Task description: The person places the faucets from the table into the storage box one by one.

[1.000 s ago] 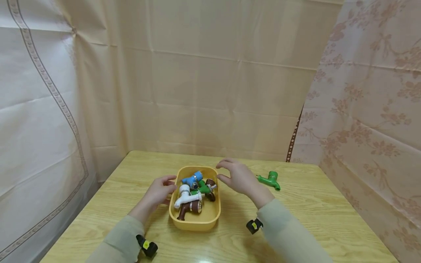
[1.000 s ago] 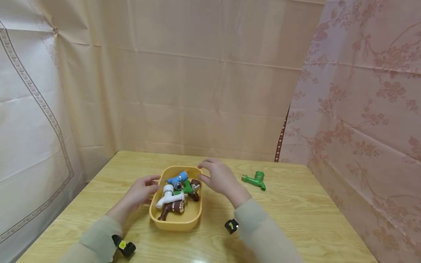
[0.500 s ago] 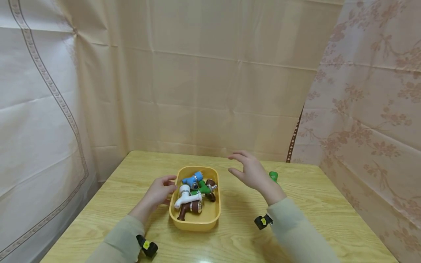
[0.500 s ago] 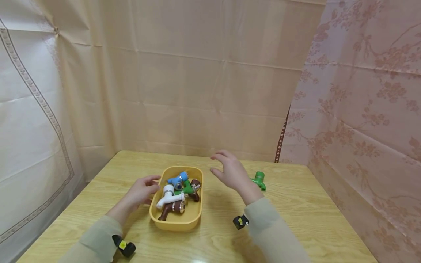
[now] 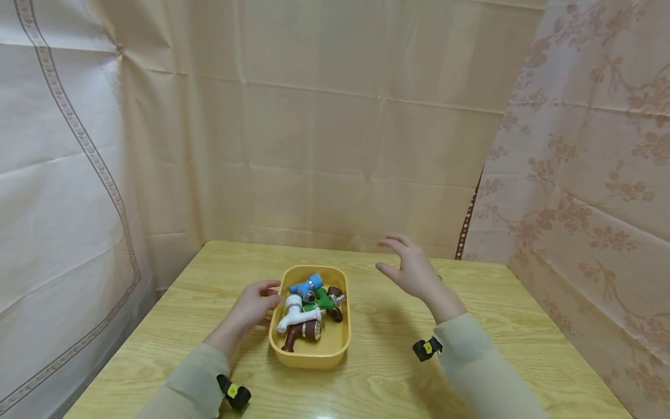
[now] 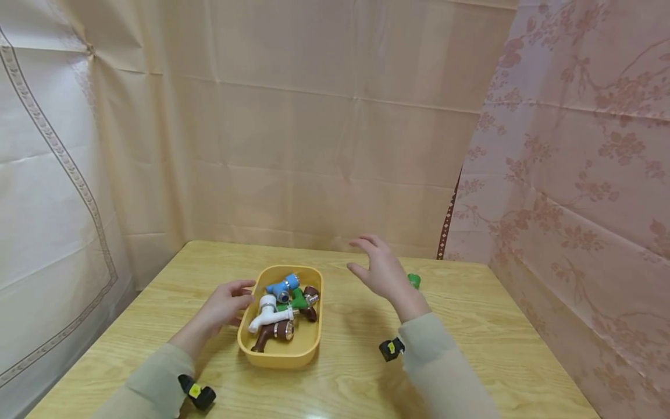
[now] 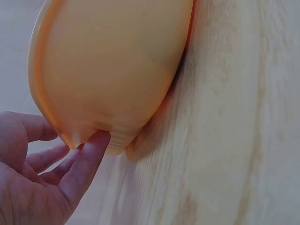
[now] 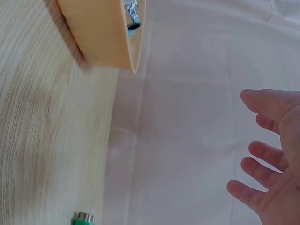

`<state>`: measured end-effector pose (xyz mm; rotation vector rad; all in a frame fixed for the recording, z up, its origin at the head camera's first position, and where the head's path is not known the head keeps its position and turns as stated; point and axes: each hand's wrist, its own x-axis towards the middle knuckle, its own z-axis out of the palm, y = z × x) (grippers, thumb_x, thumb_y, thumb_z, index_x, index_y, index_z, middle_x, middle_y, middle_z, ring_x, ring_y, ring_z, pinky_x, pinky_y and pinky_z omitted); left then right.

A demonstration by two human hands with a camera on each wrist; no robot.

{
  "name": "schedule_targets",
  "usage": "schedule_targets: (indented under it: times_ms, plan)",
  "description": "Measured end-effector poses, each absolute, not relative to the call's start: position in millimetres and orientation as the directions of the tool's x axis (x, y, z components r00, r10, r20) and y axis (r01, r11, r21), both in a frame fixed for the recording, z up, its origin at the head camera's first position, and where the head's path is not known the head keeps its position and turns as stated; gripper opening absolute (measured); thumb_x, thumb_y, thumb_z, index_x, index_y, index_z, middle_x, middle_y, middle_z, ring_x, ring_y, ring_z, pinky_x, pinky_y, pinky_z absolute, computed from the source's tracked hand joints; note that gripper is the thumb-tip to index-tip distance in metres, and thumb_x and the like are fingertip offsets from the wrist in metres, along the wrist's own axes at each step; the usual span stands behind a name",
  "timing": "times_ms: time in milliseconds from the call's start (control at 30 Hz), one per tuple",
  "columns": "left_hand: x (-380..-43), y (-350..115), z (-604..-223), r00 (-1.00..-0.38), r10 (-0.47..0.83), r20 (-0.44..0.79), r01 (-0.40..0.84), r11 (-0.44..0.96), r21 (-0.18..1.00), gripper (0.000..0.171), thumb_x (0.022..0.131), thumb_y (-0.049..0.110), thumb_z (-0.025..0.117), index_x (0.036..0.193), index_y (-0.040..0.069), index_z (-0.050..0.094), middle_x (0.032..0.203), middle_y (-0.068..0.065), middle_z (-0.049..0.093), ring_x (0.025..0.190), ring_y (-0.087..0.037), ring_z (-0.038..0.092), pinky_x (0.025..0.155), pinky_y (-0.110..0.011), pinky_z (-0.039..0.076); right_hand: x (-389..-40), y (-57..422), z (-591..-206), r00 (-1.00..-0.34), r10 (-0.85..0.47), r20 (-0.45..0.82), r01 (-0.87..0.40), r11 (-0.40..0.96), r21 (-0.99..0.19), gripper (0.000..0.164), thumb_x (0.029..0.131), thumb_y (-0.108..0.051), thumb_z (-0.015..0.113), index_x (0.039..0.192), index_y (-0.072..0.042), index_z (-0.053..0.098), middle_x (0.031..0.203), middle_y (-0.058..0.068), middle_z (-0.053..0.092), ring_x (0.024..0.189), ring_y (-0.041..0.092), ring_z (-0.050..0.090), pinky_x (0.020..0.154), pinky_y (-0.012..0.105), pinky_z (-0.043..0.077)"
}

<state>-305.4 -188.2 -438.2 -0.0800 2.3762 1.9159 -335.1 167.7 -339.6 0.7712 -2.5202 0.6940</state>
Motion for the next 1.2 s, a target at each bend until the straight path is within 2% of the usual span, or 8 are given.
schedule_targets:
  times_ms: [233,667,833,1067,1200]
  plan:
    - [-304.9,-188.3,-439.2,-0.995,0.011,-0.098,-0.093,0.210,0.973,0.046,0.090,0.010,0.058,0.135,0.009,0.049,0.117,-0.017,0.053,0.094,-0.028,0.056,0.058,-0.043,0.056,-341.4,183.4,-344.1,-0.802,-0.367,0.472,-0.560,0.738,-0.377,0.058,0.086,-0.033,0.069,0.137,-0.019,0.047,0.144,0.009,0.035,0.127,0.035,0.039,0.098,0.054,0.039]
    - [-304.4,-187.9,-438.3,-0.996,0.011,-0.094,-0.089,0.219,0.972,0.046,0.091,0.010,0.057,0.136,0.009,0.049,0.117,-0.016,0.053,0.095,-0.028,0.056,0.058,-0.042,0.056,-355.1,212.7,-362.7,-0.877,-0.282,0.388,-0.446,0.780,-0.439,0.078,0.084,-0.042,0.069,0.148,-0.021,0.030,0.155,0.011,0.010,0.136,0.040,0.021,0.098,0.063,0.032]
    - [-304.7,-188.0,-439.0,-0.996,0.009,-0.092,-0.088,0.226,0.970,0.046,0.091,0.011,0.057,0.136,0.009,0.049,0.117,-0.016,0.053,0.095,-0.028,0.056,0.058,-0.042,0.056,-358.9,223.0,-371.2,-0.891,-0.258,0.373,-0.418,0.789,-0.451,0.081,0.083,-0.042,0.070,0.149,-0.022,0.026,0.156,0.012,0.008,0.135,0.042,0.021,0.097,0.064,0.032]
    - [-304.9,-187.9,-439.3,-0.995,0.014,-0.098,-0.093,0.210,0.973,0.046,0.091,0.010,0.057,0.136,0.009,0.049,0.117,-0.017,0.053,0.095,-0.029,0.057,0.059,-0.043,0.056,-362.6,235.8,-379.4,-0.907,-0.242,0.345,-0.385,0.809,-0.444,0.086,0.082,-0.048,0.068,0.150,-0.017,0.024,0.155,0.016,0.008,0.135,0.044,0.021,0.099,0.065,0.030]
    - [-305.2,-188.1,-439.1,-0.995,0.014,-0.096,-0.091,0.206,0.974,0.046,0.091,0.010,0.057,0.136,0.009,0.049,0.116,-0.017,0.054,0.094,-0.028,0.057,0.059,-0.043,0.056,-364.5,242.2,-382.7,-0.912,-0.241,0.332,-0.374,0.821,-0.432,0.085,0.084,-0.041,0.070,0.150,-0.014,0.024,0.154,0.019,0.009,0.135,0.045,0.019,0.099,0.066,0.027]
